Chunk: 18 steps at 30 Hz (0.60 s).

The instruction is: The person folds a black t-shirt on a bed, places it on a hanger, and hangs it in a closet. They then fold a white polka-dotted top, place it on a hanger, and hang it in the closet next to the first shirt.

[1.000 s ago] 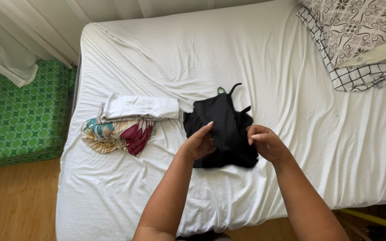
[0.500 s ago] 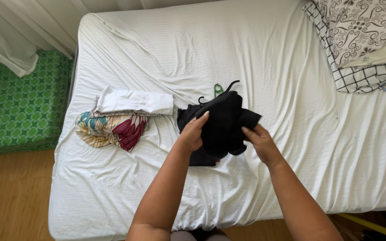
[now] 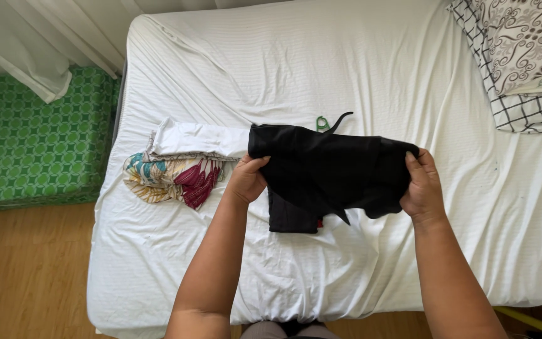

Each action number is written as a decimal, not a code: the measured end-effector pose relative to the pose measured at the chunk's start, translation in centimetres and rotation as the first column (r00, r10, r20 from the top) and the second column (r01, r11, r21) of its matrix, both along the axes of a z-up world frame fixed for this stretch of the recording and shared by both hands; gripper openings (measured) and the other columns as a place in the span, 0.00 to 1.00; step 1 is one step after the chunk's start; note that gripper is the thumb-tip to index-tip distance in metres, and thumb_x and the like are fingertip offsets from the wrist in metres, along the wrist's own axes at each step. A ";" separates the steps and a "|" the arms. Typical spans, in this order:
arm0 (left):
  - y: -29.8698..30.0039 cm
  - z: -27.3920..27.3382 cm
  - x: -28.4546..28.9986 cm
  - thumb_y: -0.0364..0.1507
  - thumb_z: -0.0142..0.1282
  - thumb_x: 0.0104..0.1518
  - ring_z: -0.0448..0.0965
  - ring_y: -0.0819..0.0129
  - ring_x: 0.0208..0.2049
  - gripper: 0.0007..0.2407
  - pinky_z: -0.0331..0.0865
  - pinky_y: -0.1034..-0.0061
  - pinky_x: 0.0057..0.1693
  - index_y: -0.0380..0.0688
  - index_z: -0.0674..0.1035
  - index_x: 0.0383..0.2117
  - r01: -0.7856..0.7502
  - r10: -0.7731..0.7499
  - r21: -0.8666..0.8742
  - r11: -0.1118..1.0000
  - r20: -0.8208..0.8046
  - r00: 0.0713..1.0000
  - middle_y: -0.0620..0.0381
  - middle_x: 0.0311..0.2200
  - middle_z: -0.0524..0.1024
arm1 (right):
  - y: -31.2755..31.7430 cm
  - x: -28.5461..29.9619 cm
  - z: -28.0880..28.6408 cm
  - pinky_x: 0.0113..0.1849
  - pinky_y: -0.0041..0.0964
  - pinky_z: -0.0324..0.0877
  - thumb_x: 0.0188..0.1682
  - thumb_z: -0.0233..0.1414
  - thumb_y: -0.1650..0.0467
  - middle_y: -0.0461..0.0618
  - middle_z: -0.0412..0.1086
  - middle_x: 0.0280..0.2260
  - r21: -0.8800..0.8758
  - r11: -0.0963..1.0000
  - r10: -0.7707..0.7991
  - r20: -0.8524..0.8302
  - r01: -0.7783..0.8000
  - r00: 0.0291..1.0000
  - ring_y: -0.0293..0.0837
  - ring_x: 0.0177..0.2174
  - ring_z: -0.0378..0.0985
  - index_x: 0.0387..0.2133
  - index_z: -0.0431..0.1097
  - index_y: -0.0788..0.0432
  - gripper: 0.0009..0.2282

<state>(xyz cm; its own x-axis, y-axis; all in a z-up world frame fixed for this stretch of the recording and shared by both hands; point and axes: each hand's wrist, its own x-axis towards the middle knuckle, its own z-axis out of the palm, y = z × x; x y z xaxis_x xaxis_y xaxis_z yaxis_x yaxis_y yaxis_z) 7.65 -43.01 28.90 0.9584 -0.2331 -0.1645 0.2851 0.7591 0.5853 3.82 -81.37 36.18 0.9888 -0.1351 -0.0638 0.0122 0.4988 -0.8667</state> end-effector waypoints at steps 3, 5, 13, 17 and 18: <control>1.7 2.1 -0.3 0.20 0.56 0.62 0.82 0.68 0.43 0.08 0.78 0.70 0.52 0.40 0.79 0.46 0.131 -0.132 0.022 0.991 0.057 0.990 0.58 0.41 0.81 | 1.0 0.3 0.7 0.44 0.30 0.75 0.60 0.48 0.74 0.41 0.74 0.39 0.017 1.000 0.010 0.007 -0.010 1.000 0.34 0.39 0.77 0.44 0.67 0.54 0.04; 1.9 3.1 -0.6 0.21 0.58 0.59 0.82 0.68 0.42 0.10 0.77 0.71 0.51 0.40 0.80 0.46 0.173 -0.175 0.106 0.979 0.004 0.985 0.58 0.41 0.81 | 1.3 0.9 -0.8 0.48 0.33 0.73 0.60 0.51 0.73 0.45 0.73 0.43 -0.124 0.992 -0.002 0.046 0.008 0.999 0.36 0.42 0.75 0.48 0.66 0.56 0.06; -0.7 3.7 -0.6 0.24 0.64 0.56 0.77 0.76 0.42 0.13 0.72 0.78 0.50 0.40 0.80 0.47 0.295 -0.460 0.700 0.651 0.055 0.886 0.64 0.40 0.80 | 11.9 -0.6 0.6 0.60 0.48 0.56 0.36 0.67 0.67 0.56 0.59 0.60 -0.884 0.467 0.314 0.181 0.014 0.932 0.52 0.60 0.60 0.61 0.58 0.59 0.37; -0.7 4.1 -1.0 0.21 0.65 0.55 0.74 0.78 0.42 0.15 0.71 0.78 0.49 0.42 0.76 0.47 0.259 -0.533 0.695 0.671 0.210 0.820 0.66 0.38 0.76 | 16.3 -2.9 -1.3 0.48 0.41 0.67 0.43 0.62 0.68 0.51 0.70 0.45 -0.871 0.392 0.391 -0.133 -0.296 0.911 0.46 0.46 0.72 0.52 0.68 0.57 0.22; -0.4 3.4 -1.0 0.20 0.66 0.56 0.73 0.78 0.41 0.14 0.71 0.77 0.47 0.40 0.75 0.46 0.206 -0.505 0.697 0.687 0.253 0.825 0.65 0.37 0.74 | 17.0 -3.4 -1.8 0.44 0.38 0.71 0.47 0.59 0.68 0.48 0.74 0.38 -0.825 0.391 0.361 -0.269 -0.407 0.893 0.44 0.40 0.76 0.49 0.70 0.56 0.16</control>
<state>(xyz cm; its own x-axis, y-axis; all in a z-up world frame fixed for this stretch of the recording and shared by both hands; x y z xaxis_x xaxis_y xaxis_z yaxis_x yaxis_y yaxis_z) 6.65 -43.39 32.29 0.8294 -0.5578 -0.0301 0.0844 0.0718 0.9938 0.39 -64.38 34.37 0.9501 0.2501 -0.1866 -0.0254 -0.5342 -0.8450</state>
